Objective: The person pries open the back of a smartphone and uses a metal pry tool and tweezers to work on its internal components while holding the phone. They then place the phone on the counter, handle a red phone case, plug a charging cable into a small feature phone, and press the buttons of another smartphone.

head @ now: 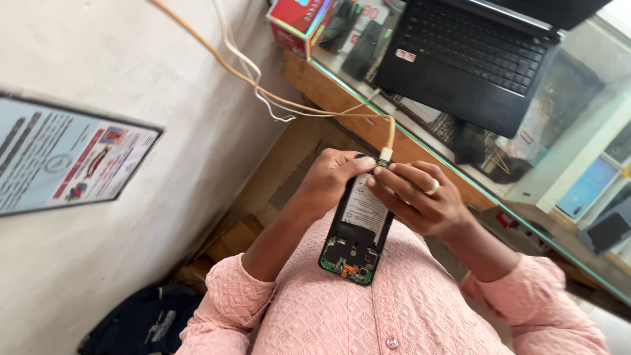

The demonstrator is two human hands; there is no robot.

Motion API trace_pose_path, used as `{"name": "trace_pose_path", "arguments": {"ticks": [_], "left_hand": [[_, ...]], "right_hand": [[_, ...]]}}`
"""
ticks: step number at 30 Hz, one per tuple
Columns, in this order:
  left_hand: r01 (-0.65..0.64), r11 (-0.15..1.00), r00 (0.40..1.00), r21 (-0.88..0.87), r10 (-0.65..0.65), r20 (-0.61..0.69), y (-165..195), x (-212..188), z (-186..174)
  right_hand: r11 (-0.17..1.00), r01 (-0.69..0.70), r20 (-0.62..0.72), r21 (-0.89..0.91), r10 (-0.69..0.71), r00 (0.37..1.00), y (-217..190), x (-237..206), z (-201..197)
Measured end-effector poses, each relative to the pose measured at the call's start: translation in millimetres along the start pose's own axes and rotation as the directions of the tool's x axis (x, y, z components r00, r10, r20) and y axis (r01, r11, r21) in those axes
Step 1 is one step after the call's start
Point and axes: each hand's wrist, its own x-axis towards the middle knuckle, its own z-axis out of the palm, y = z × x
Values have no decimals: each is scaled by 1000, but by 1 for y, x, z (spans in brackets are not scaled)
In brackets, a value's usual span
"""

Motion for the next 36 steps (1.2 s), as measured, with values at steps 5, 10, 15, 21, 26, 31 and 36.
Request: {"name": "trace_pose_path", "arguments": {"ticks": [5,10,15,21,26,31,36], "left_hand": [[80,996,997,43,-81,13,-7,5,-1],[202,979,979,10,-202,39,-16,10,6],[197,971,979,133,-201,18,-25,17,9],[299,945,952,132,-305,30,-36,23,8],[204,939,973,276,-226,51,-28,27,16],[-403,705,892,583,447,75,1,21,37],[-592,652,806,474,469,361,20,24,51]], "right_hand": [[987,-150,-7,60,151,989,-15,-11,3],[963,-261,-21,64,263,965,-29,-25,5],[952,-303,11,38,303,953,-36,-41,6],[939,-343,-37,-10,343,939,-39,-56,10],[888,-457,-142,53,460,877,-42,-61,10],[743,-587,-288,322,667,687,-44,-60,10],[407,-705,-155,580,906,395,-46,-69,9]]}}
